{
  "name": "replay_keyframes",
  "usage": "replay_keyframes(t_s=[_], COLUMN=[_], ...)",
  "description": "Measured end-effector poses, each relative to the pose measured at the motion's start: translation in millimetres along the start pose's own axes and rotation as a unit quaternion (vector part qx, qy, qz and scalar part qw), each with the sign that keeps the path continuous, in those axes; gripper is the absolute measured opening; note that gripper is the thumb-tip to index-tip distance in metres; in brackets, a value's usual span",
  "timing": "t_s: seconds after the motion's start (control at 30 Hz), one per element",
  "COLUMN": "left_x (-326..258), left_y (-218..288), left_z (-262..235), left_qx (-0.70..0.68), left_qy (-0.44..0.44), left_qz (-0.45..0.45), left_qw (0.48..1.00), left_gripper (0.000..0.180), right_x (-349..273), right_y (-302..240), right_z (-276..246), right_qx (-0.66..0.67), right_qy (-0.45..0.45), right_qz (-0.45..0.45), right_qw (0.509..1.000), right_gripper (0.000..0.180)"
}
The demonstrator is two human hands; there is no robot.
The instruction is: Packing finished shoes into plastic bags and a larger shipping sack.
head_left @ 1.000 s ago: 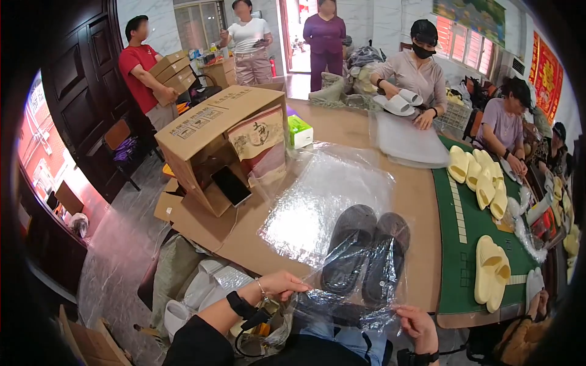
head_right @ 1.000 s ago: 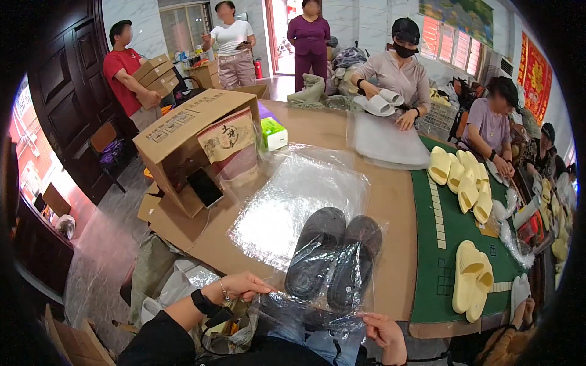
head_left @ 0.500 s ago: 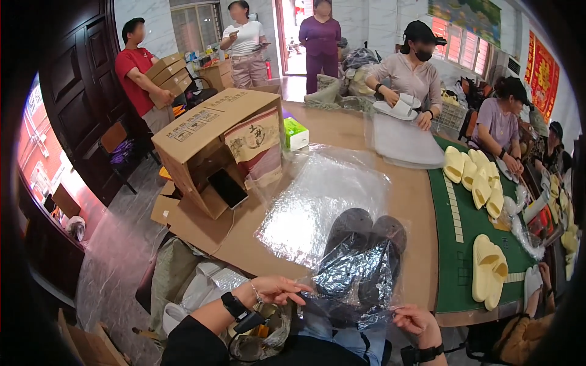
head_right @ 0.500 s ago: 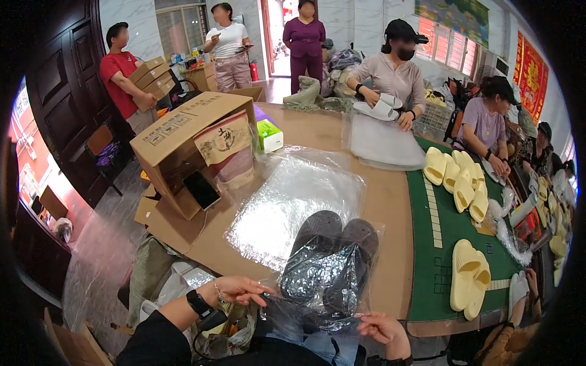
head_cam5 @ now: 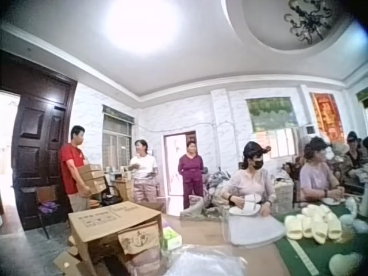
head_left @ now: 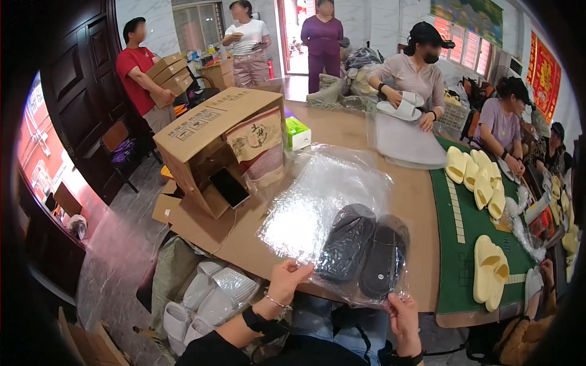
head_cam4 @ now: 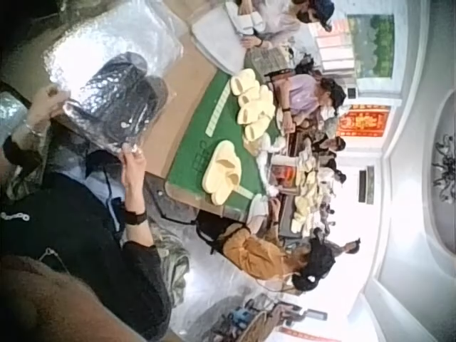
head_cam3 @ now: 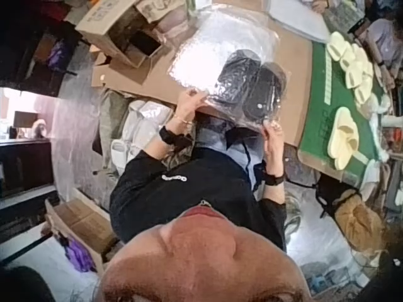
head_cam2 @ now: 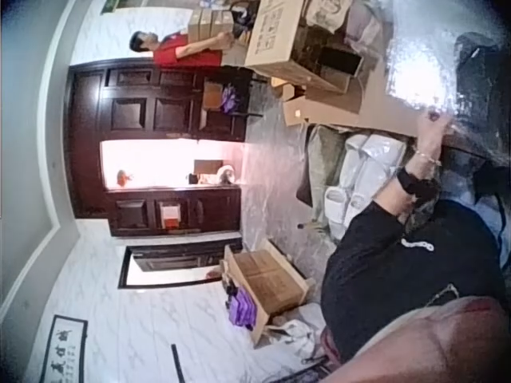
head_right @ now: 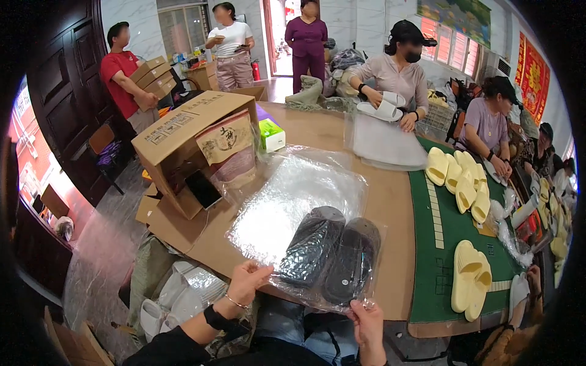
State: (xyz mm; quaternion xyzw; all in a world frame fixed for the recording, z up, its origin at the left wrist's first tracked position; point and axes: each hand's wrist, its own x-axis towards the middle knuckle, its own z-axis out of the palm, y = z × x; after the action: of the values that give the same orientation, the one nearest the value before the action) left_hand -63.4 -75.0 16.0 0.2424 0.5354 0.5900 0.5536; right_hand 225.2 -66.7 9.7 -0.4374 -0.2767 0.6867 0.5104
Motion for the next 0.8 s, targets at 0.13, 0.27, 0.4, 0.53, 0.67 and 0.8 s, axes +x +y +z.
replay_keyframes(t_s=[0.13, 0.27, 0.4, 0.53, 0.67, 0.8], left_x=[-5, -8, 7, 6, -8, -38], left_y=[-17, -16, -30, -39, -34, 5], left_z=[25, 34, 28, 34, 32, 13], left_qx=[-0.207, -0.298, -0.383, -0.364, -0.384, -0.422], left_qy=[0.044, -0.165, -0.208, -0.187, -0.141, -0.237], left_qz=[-0.03, -0.153, -0.205, -0.22, -0.206, -0.127], left_qw=[0.977, 0.928, 0.876, 0.885, 0.889, 0.866], left_gripper=[0.031, 0.045, 0.031, 0.024, 0.023, 0.024], right_x=[-3, -4, -17, -31, -46, -49], right_y=[18, 37, 50, 65, 51, 39], right_z=[27, 37, 46, 41, 47, 55], right_qx=[0.115, 0.036, -0.146, -0.224, -0.382, -0.395], right_qy=[0.028, 0.017, -0.031, -0.066, -0.107, -0.202], right_qz=[-0.068, -0.086, -0.134, -0.17, -0.255, -0.311], right_qw=[0.991, 0.996, 0.98, 0.957, 0.882, 0.841], right_gripper=[0.017, 0.019, 0.023, 0.02, 0.019, 0.017])
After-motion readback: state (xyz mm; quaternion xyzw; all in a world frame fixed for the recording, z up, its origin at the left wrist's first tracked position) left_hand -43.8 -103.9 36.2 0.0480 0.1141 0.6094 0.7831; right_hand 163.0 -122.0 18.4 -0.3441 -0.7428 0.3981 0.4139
